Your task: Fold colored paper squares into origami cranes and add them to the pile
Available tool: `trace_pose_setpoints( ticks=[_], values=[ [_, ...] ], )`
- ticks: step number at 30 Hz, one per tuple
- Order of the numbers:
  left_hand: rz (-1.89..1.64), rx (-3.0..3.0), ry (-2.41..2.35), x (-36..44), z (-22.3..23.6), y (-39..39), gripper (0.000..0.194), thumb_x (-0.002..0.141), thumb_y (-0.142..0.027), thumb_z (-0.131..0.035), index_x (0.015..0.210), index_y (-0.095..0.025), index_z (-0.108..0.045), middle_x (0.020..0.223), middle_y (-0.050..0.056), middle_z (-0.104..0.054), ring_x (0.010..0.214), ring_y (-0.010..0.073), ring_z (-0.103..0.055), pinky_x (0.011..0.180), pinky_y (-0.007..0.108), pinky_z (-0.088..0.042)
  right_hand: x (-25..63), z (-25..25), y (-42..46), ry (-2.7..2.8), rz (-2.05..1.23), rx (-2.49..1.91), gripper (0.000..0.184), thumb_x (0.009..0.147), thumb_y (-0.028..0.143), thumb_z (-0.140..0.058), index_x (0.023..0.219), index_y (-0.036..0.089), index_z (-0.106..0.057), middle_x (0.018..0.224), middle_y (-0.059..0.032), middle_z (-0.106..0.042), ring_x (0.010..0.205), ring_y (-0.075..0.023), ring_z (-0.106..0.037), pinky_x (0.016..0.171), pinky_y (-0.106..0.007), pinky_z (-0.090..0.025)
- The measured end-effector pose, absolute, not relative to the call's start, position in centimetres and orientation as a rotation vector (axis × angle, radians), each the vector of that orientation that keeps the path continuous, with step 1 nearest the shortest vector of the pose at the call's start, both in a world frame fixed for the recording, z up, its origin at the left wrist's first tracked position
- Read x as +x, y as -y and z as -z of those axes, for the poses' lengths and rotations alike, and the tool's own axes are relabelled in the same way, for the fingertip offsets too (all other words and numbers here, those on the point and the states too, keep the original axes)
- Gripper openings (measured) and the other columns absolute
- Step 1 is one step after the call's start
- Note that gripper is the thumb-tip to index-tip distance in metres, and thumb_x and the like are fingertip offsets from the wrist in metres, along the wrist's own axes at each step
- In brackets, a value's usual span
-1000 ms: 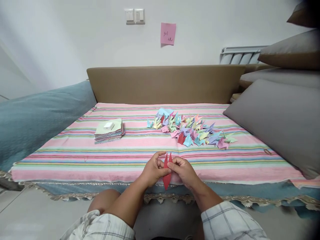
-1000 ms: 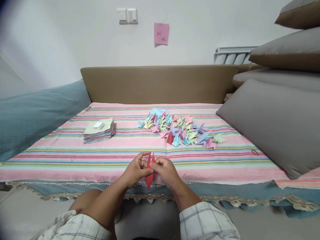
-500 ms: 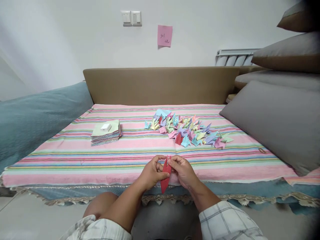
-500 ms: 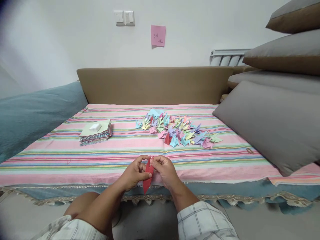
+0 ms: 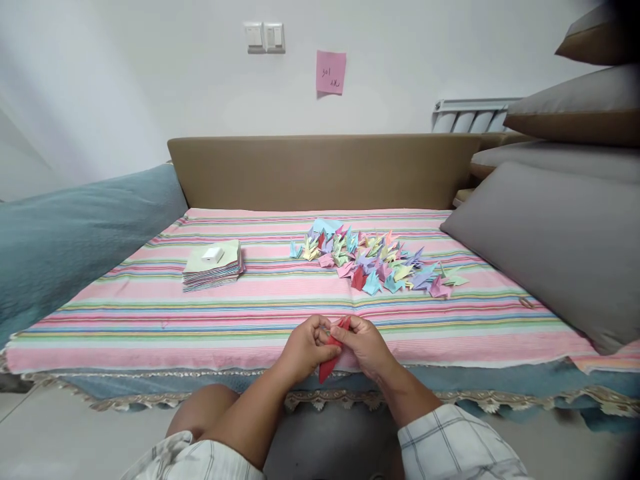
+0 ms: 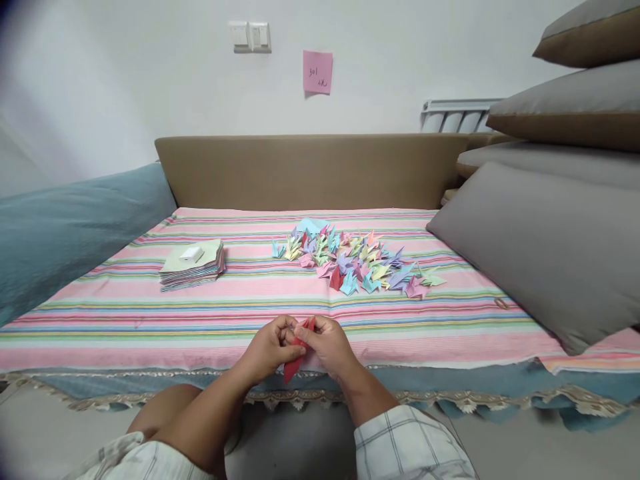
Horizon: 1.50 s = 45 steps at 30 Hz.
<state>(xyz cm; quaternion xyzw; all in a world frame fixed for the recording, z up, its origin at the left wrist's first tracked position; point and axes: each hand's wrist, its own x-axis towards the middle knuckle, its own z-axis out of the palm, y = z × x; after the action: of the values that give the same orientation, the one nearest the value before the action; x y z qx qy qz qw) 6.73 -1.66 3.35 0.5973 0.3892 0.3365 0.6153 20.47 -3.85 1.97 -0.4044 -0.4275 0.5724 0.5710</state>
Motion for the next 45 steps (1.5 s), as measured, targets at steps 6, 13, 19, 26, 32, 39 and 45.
trace_pose_setpoints(
  ticks=[6, 13, 19, 26, 32, 39, 45],
  values=[
    [-0.757, 1.326, -0.887, 6.7, -3.6, 1.9, 0.034, 0.051, -0.028, -0.078, 0.065, -0.016, -0.050, 0.048, -0.008, -0.049, 0.042, 0.0041, -0.039, 0.044, 0.016, -0.028, 20.5, -1.8, 3.7, 0.989, -1.193, -0.946, 0.031, 0.067, 0.044, -0.069, 0.058, 0.018, -0.055, 0.056, 0.0033, -0.052, 0.055, -0.0103, -0.044, 0.058, -0.024, -0.038],
    [-0.731, 1.319, -0.882, 6.8, -3.5, 1.9, 0.036, 0.050, -0.028, -0.079, 0.065, -0.016, -0.049, 0.048, -0.008, -0.048, 0.042, 0.0038, -0.038, 0.043, 0.016, -0.027, 20.4, -1.2, 3.4, 0.920, -1.173, -0.977, 0.031, 0.071, 0.047, -0.065, 0.062, 0.017, -0.062, 0.056, 0.0022, -0.053, 0.055, -0.0107, -0.045, 0.058, -0.024, -0.037],
    [-0.791, 1.265, -0.894, 7.1, -3.2, 1.7, 0.040, 0.050, -0.029, -0.080, 0.067, -0.016, -0.045, 0.047, -0.009, -0.048, 0.040, 0.0035, -0.040, 0.044, 0.016, -0.027, 20.3, -1.8, 3.5, 0.901, -1.287, -0.965, 0.039, 0.072, 0.055, -0.061, 0.083, 0.018, -0.064, 0.062, 0.0006, -0.056, 0.055, -0.0119, -0.048, 0.053, -0.024, -0.039],
    [-0.827, 1.196, -0.812, 7.3, -2.9, 1.8, 0.050, 0.052, -0.031, -0.080, 0.078, -0.020, -0.038, 0.050, -0.009, -0.057, 0.040, 0.0054, -0.046, 0.044, 0.016, -0.032, 21.0, -1.8, 3.0, 0.960, -1.296, -1.004, 0.032, 0.062, 0.046, -0.072, 0.063, 0.017, -0.058, 0.055, 0.0036, -0.054, 0.049, -0.0088, -0.042, 0.049, -0.022, -0.032],
    [-0.773, 1.194, -0.752, 7.3, -1.8, 1.7, 0.048, 0.053, -0.034, -0.081, 0.075, -0.018, -0.041, 0.045, -0.009, -0.053, 0.036, 0.0044, -0.042, 0.039, 0.015, -0.030, 22.2, -1.7, 2.1, 0.906, -1.204, -1.010, 0.031, 0.064, 0.043, -0.071, 0.063, 0.016, -0.056, 0.048, 0.0071, -0.044, 0.044, -0.0058, -0.032, 0.044, -0.021, -0.022],
    [-0.834, 0.999, -0.814, 7.5, -2.9, 1.8, 0.043, 0.051, -0.032, -0.082, 0.077, -0.013, -0.053, 0.061, -0.001, -0.064, 0.050, 0.0072, -0.055, 0.049, 0.017, -0.040, 21.3, -2.1, 2.2, 0.988, -1.293, -1.016, 0.031, 0.062, 0.041, -0.074, 0.064, 0.014, -0.058, 0.052, 0.0058, -0.050, 0.045, -0.0051, -0.037, 0.044, -0.020, -0.028],
    [-0.983, 0.949, -0.900, 7.3, -2.4, 1.1, 0.042, 0.055, -0.037, -0.077, 0.077, -0.016, -0.048, 0.056, -0.003, -0.061, 0.047, 0.0106, -0.056, 0.046, 0.019, -0.038, 20.6, -2.0, 2.1, 0.887, -1.452, -0.928, 0.044, 0.058, 0.038, -0.077, 0.089, 0.020, -0.051, 0.067, 0.0042, -0.061, 0.055, -0.0089, -0.055, 0.053, -0.021, -0.044]
  ],
)
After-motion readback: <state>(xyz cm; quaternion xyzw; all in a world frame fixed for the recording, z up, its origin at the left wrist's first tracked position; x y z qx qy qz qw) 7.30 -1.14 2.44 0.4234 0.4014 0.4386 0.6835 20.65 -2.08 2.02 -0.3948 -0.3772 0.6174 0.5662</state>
